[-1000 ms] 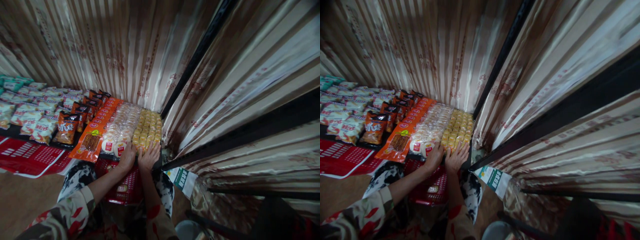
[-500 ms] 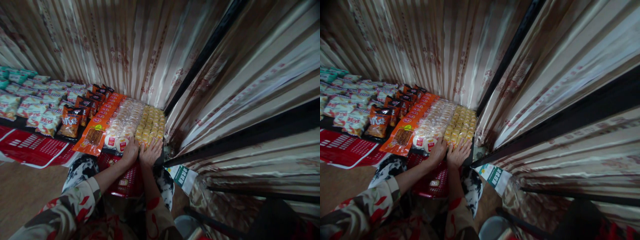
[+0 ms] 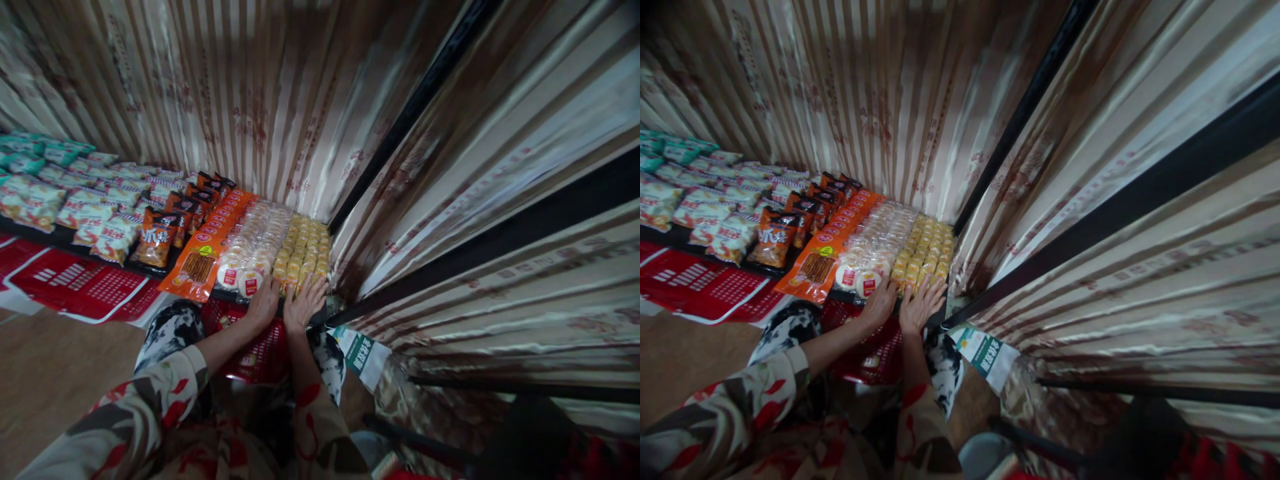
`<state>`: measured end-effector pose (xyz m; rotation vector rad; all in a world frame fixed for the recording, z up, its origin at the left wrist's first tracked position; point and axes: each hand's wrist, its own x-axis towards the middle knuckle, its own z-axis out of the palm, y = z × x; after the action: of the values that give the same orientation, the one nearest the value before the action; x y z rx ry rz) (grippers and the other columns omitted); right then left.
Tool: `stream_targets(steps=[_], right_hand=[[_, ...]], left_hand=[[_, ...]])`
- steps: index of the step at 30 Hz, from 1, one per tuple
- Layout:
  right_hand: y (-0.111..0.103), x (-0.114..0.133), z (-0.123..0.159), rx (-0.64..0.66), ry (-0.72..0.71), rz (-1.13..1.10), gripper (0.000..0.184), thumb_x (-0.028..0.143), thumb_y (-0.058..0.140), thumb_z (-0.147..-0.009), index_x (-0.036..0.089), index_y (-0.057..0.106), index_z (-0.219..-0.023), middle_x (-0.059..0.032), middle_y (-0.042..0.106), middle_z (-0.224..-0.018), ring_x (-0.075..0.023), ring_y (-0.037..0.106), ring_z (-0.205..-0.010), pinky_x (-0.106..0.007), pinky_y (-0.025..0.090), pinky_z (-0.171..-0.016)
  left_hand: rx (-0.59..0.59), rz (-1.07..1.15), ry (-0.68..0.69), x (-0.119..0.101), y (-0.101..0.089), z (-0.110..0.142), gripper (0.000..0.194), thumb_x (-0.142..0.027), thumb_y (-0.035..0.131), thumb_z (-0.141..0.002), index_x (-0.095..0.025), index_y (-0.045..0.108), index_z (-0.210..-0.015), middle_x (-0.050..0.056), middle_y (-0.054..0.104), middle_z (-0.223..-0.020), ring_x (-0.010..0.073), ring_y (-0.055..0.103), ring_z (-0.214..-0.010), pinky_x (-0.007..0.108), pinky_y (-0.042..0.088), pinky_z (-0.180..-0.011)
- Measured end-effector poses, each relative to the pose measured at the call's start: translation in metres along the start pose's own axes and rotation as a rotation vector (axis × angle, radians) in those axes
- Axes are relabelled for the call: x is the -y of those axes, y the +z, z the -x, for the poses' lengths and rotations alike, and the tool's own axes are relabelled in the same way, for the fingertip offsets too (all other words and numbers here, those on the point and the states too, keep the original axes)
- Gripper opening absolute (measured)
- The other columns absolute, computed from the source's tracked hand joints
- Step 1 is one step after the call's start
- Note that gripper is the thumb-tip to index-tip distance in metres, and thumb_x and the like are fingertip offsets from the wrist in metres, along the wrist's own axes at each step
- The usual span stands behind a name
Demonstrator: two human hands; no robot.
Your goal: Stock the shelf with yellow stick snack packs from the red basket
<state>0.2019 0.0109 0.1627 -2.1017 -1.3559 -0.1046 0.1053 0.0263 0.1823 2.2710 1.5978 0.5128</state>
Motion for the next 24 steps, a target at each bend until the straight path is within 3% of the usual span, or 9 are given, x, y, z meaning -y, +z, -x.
stream_targets(steps=[5,10,15,19,24], right_hand=[[-0.002,-0.001,0.005,-0.017,-0.001,-0.021,0.059,0.042,0.028,-0.092,0.013,0.026,-0.144,-0.019,0.01,-0.152,-0.0308,0.001,-0.14,-0.061,0.017,-0.104],[-0.003,-0.004,0.018,-0.038,-0.006,-0.091,0.06,0.04,0.027,-0.092,0.01,0.025,-0.143,-0.0197,0.013,-0.152,-0.0298,0.002,-0.141,-0.059,0.018,-0.105],[0.001,-0.007,0.051,-0.118,-0.103,-0.222,0.056,0.036,0.028,-0.092,0.004,0.032,-0.138,-0.0229,0.028,-0.145,-0.0277,0.016,-0.138,-0.052,0.024,-0.105],[0.011,-0.013,0.092,-0.065,-0.176,-0.311,0.043,0.028,0.025,-0.092,0.011,0.048,-0.124,-0.0184,0.049,-0.125,-0.025,0.037,-0.125,-0.049,0.03,-0.102],[0.037,-0.026,0.129,0.219,-0.18,-0.268,0.038,0.023,0.033,-0.089,0.012,0.051,-0.119,-0.0173,0.05,-0.122,-0.0251,0.042,-0.118,-0.047,0.034,-0.099]], left_hand=[[-0.03,0.008,0.033,0.004,0.005,0.007,0.023,-0.01,0.032,-0.09,-0.012,0.051,-0.103,0.011,0.052,-0.106,0.0193,0.053,-0.098,0.033,0.047,-0.085],[-0.077,0.046,0.069,0.006,0.007,0.017,0.031,-0.014,0.032,-0.091,-0.011,0.048,-0.117,0.014,0.052,-0.112,0.0221,0.053,-0.102,0.035,0.048,-0.085],[-0.098,0.081,0.221,0.015,0.016,0.044,0.029,-0.021,0.036,-0.092,-0.012,0.052,-0.114,0.013,0.052,-0.116,0.0213,0.049,-0.109,0.034,0.044,-0.094],[0.038,0.084,0.322,0.036,0.031,0.079,0.023,-0.024,0.04,-0.092,-0.015,0.057,-0.104,0.01,0.056,-0.107,0.0189,0.052,-0.1,0.032,0.046,-0.088],[0.32,0.022,0.167,0.066,0.049,0.104,0.022,-0.022,0.039,-0.091,-0.015,0.059,-0.098,0.01,0.058,-0.101,0.0183,0.057,-0.09,0.03,0.048,-0.08]])
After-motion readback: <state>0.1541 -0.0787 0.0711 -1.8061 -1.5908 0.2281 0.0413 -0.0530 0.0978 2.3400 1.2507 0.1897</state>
